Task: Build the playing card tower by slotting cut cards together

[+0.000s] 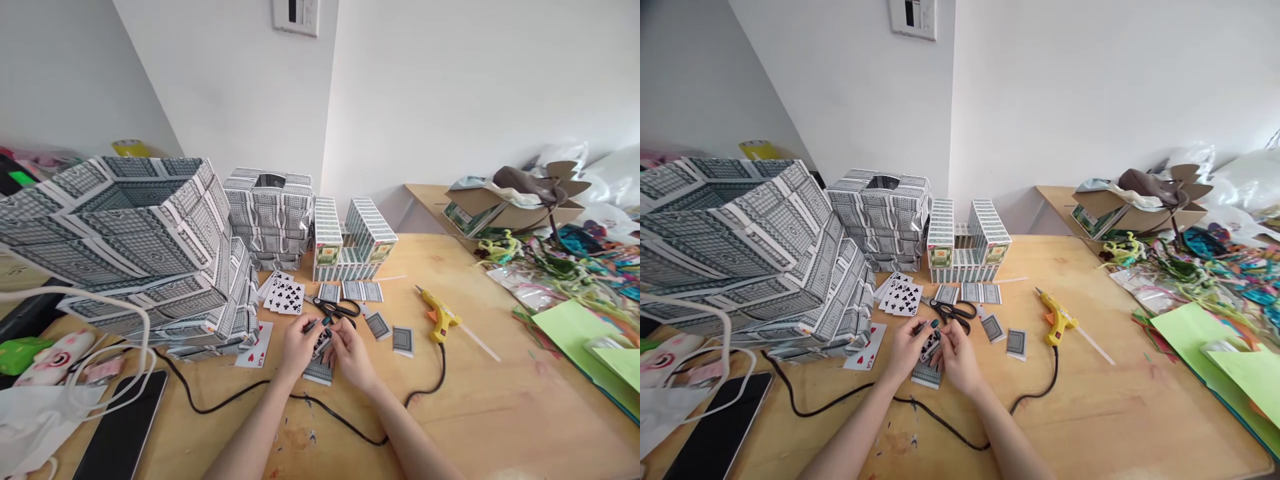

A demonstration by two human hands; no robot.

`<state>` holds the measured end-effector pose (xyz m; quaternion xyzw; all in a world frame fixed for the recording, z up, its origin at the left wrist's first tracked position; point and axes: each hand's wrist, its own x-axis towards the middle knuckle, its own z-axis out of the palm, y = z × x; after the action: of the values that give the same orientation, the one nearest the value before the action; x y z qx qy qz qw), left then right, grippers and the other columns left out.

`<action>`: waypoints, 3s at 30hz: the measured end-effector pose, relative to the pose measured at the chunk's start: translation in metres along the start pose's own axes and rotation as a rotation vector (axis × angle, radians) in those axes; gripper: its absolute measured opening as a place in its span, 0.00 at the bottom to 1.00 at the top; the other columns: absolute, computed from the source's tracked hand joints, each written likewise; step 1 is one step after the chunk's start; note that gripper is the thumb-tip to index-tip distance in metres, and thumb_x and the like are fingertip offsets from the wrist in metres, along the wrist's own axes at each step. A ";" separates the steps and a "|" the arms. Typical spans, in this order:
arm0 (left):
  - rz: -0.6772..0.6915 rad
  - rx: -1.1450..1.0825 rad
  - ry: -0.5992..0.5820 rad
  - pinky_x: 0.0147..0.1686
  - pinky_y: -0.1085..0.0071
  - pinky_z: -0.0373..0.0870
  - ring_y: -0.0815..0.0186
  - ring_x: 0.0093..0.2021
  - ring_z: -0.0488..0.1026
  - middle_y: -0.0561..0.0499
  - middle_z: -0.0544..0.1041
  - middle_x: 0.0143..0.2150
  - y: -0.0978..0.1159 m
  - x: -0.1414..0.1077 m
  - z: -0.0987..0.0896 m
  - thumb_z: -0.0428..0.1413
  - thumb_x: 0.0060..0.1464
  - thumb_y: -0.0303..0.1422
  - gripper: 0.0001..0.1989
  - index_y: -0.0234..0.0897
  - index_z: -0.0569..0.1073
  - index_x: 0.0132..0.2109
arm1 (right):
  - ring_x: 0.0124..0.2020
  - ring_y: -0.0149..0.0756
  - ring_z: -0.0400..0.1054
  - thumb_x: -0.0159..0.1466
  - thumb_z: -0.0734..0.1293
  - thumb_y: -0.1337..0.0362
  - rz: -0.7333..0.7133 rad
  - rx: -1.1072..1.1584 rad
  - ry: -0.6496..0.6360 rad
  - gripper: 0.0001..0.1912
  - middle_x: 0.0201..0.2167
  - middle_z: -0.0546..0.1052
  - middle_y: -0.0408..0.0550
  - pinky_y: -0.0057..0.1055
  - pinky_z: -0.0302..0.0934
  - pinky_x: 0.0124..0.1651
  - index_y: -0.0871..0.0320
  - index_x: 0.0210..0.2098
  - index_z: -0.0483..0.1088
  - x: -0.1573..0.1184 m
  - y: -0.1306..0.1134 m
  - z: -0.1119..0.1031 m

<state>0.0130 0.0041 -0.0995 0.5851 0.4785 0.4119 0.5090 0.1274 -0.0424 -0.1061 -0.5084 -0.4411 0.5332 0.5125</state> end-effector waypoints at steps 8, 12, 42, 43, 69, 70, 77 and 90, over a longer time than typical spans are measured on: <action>-0.038 -0.071 0.043 0.24 0.75 0.57 0.70 0.23 0.60 0.56 0.64 0.19 -0.006 0.002 0.004 0.52 0.46 0.39 0.13 0.35 0.67 0.22 | 0.11 0.25 0.58 0.60 0.58 0.51 -0.019 -0.003 0.015 0.14 0.14 0.60 0.33 0.21 0.48 0.13 0.55 0.29 0.54 -0.001 0.003 0.002; 0.071 0.089 0.061 0.26 0.75 0.56 0.69 0.24 0.61 0.55 0.64 0.21 -0.006 -0.002 0.006 0.49 0.50 0.37 0.12 0.36 0.65 0.23 | 0.09 0.22 0.49 0.59 0.60 0.52 -0.005 -0.008 0.004 0.14 0.12 0.56 0.31 0.21 0.42 0.12 0.55 0.27 0.55 -0.001 0.001 -0.001; 0.057 0.043 0.116 0.28 0.73 0.65 0.66 0.28 0.70 0.52 0.72 0.26 -0.002 -0.005 -0.003 0.49 0.51 0.39 0.10 0.36 0.66 0.31 | 0.28 0.36 0.69 0.56 0.65 0.54 0.012 0.110 0.072 0.13 0.26 0.69 0.43 0.32 0.67 0.29 0.57 0.27 0.60 0.008 0.003 -0.013; 0.066 0.079 0.132 0.27 0.74 0.64 0.66 0.27 0.69 0.53 0.71 0.25 -0.002 -0.004 -0.005 0.49 0.50 0.39 0.10 0.36 0.66 0.31 | 0.28 0.35 0.69 0.55 0.65 0.54 0.014 0.068 0.063 0.13 0.25 0.69 0.44 0.32 0.66 0.29 0.58 0.27 0.61 0.009 0.004 -0.014; 0.057 0.130 0.137 0.25 0.74 0.62 0.67 0.26 0.67 0.52 0.70 0.27 -0.006 -0.013 0.003 0.41 0.56 0.39 0.13 0.36 0.65 0.37 | 0.13 0.28 0.65 0.58 0.61 0.53 0.105 0.277 0.018 0.15 0.21 0.70 0.37 0.21 0.55 0.11 0.53 0.35 0.51 0.004 -0.002 0.009; 0.061 0.113 0.123 0.25 0.75 0.62 0.68 0.26 0.66 0.52 0.70 0.27 -0.006 -0.014 0.003 0.41 0.56 0.38 0.13 0.36 0.65 0.38 | 0.13 0.28 0.65 0.58 0.61 0.53 0.106 0.288 0.021 0.15 0.21 0.70 0.37 0.21 0.54 0.11 0.53 0.35 0.51 0.004 -0.002 0.009; 0.073 0.003 0.043 0.23 0.76 0.62 0.69 0.25 0.65 0.54 0.68 0.26 -0.002 -0.015 0.002 0.42 0.53 0.32 0.09 0.37 0.65 0.37 | 0.12 0.28 0.64 0.57 0.61 0.52 0.111 0.278 0.035 0.16 0.20 0.69 0.35 0.22 0.53 0.11 0.53 0.33 0.50 0.003 -0.002 0.009; -0.030 -0.165 0.102 0.17 0.78 0.59 0.72 0.18 0.61 0.57 0.65 0.20 0.005 -0.017 0.006 0.42 0.50 0.30 0.08 0.37 0.65 0.33 | 0.13 0.32 0.64 0.58 0.57 0.53 0.124 0.225 0.012 0.12 0.15 0.63 0.32 0.25 0.54 0.14 0.51 0.35 0.49 0.000 -0.008 0.008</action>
<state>0.0163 -0.0138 -0.0955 0.5121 0.4771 0.4714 0.5365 0.1202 -0.0408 -0.0977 -0.4770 -0.3433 0.6069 0.5351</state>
